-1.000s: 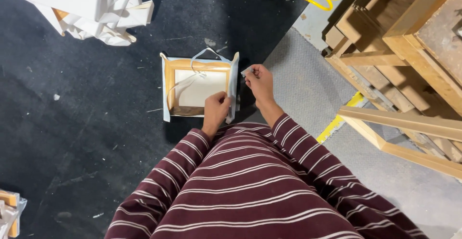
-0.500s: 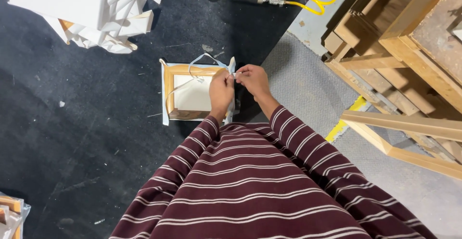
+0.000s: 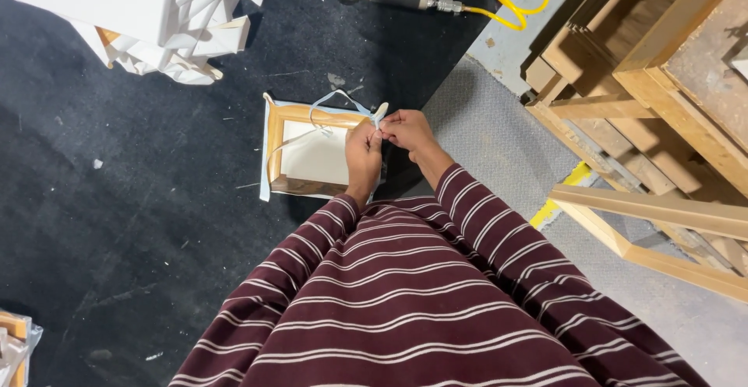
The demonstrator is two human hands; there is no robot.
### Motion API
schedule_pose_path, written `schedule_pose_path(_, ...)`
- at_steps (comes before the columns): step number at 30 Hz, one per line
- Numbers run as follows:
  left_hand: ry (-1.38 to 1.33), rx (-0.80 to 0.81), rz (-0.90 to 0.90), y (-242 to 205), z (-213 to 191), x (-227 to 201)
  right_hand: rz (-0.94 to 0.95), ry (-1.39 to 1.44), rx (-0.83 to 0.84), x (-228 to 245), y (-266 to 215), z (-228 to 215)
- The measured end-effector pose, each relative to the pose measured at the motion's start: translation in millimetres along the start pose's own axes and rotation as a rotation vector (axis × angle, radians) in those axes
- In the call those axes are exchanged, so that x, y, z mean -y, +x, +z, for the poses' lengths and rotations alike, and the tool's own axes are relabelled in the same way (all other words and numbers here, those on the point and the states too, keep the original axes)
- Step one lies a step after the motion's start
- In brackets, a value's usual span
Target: Assembling art frames by stapling canvas to wooden supports and applying finishing tape to the back.
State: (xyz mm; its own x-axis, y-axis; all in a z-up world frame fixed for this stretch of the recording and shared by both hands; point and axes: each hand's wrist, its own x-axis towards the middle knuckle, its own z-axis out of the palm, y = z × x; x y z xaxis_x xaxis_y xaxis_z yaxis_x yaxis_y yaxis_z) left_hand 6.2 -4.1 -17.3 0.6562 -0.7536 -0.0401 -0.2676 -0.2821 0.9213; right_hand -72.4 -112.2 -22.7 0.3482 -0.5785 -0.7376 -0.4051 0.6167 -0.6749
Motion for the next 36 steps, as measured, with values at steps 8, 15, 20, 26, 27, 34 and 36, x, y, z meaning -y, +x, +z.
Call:
schedule_pose_path(8,-0.062,-0.068,0.078,-5,7,9,-0.019,0.117,0.003,-30,27,0)
schedule_pose_path(15,-0.111,-0.068,0.086,-4,5,10,0.018,0.078,-0.042,-26,22,6)
schedule_pose_path(20,-0.118,-0.042,0.114,-2,4,8,0.056,0.067,-0.02,-42,39,-2)
schedule_pose_path(26,-0.091,-0.05,0.123,-3,3,5,0.061,0.136,-0.044,-47,33,-2)
schedule_pose_path(27,-0.112,-0.046,0.12,-4,3,5,0.063,0.158,-0.056,-53,37,-2)
schedule_pose_path(34,-0.133,-0.062,0.103,-6,1,12,-0.032,0.259,-0.236,-93,78,-23)
schedule_pose_path(36,-0.131,-0.053,0.087,-6,-4,6,-0.046,0.185,-0.271,-62,51,-48)
